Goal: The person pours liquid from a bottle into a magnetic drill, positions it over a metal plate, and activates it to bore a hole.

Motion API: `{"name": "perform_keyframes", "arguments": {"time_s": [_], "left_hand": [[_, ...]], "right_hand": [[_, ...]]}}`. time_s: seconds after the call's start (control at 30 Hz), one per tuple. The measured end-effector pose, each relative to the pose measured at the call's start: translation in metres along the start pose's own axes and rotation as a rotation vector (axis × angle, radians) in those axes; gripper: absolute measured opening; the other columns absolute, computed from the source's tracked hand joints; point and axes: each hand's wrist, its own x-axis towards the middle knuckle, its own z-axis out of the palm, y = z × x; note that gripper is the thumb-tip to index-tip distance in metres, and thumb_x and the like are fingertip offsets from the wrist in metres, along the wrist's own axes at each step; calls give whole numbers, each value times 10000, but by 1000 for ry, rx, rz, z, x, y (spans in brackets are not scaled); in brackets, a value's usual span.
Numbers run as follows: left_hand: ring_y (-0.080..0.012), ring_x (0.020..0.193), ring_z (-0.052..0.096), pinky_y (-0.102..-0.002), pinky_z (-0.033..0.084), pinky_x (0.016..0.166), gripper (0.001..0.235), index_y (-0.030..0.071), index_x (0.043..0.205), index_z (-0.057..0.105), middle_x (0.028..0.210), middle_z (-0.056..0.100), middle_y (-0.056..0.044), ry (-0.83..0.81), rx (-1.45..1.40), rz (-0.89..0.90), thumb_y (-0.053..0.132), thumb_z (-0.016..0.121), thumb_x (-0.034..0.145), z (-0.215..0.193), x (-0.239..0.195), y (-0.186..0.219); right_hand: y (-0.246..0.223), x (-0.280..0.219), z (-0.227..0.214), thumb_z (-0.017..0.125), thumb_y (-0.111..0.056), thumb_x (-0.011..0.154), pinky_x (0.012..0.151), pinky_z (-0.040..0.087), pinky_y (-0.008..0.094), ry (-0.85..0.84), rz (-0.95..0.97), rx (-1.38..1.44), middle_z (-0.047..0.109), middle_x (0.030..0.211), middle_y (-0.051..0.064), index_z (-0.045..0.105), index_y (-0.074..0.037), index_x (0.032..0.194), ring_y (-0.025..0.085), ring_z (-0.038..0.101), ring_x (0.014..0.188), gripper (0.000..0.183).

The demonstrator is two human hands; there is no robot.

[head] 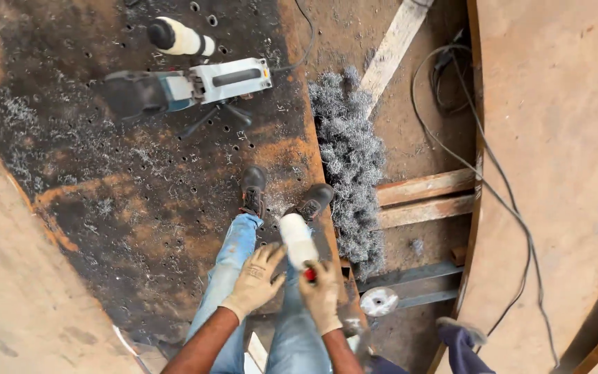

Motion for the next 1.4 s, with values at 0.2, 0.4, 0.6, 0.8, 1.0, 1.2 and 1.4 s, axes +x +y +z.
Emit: {"name": "perform_keyframes", "arguments": {"time_s": [0.2,0.4,0.6,0.8,1.0,1.2,1.4], "left_hand": [[-364,1435,330,-522,269,1171,790,128,1486,439,1524,420,-179,56,227,131,209,714,749,-5,-38,-19],[-348,1417,394,-496,289,1179,719,190,1438,515,1501,476,-132,171,29,97,165,707,746,-28,-75,-53],[-361,1410,405,-502,282,1176,702,141,1445,522,1503,483,-157,281,-84,191,165,691,764,-26,-94,-107],[-361,1411,436,-507,295,1196,618,127,1382,582,1493,507,-177,350,-301,250,210,701,781,-69,-126,-155],[-395,1407,432,-519,297,1198,602,107,1350,627,1474,509,-199,486,-335,271,201,710,761,-120,-156,-211],[-392,1415,398,-547,287,1189,575,138,1323,645,1468,520,-163,471,-210,238,176,719,754,-166,-176,-248],[-383,1389,452,-513,338,1173,579,107,1295,666,1440,559,-139,548,-275,146,198,764,732,-203,-170,-275]], "right_hand": [[-75,-40,14,795,-92,780,708,584,377,-250,-93,43,612,991,133,704,-92,1077,253,684,818,310],[-127,-53,39,804,-120,770,703,556,434,-282,-369,-97,604,956,131,700,-111,1061,320,660,845,309],[-178,-63,73,804,-128,765,708,564,439,-339,-375,-230,615,964,138,702,-120,1072,326,660,856,323],[-223,-77,126,823,-123,760,758,569,399,-283,-508,-234,625,1022,154,663,-93,1064,305,668,886,345],[-282,-90,184,833,-108,753,755,572,361,-285,-500,-271,639,1006,127,589,-37,1168,261,669,863,486],[-338,-92,214,857,-107,784,777,584,343,-385,-480,-281,654,1055,125,573,-37,1214,239,680,909,520],[-343,-61,227,862,-150,832,823,606,323,-575,-441,15,650,1223,149,480,-39,1448,233,701,1022,734]]}}
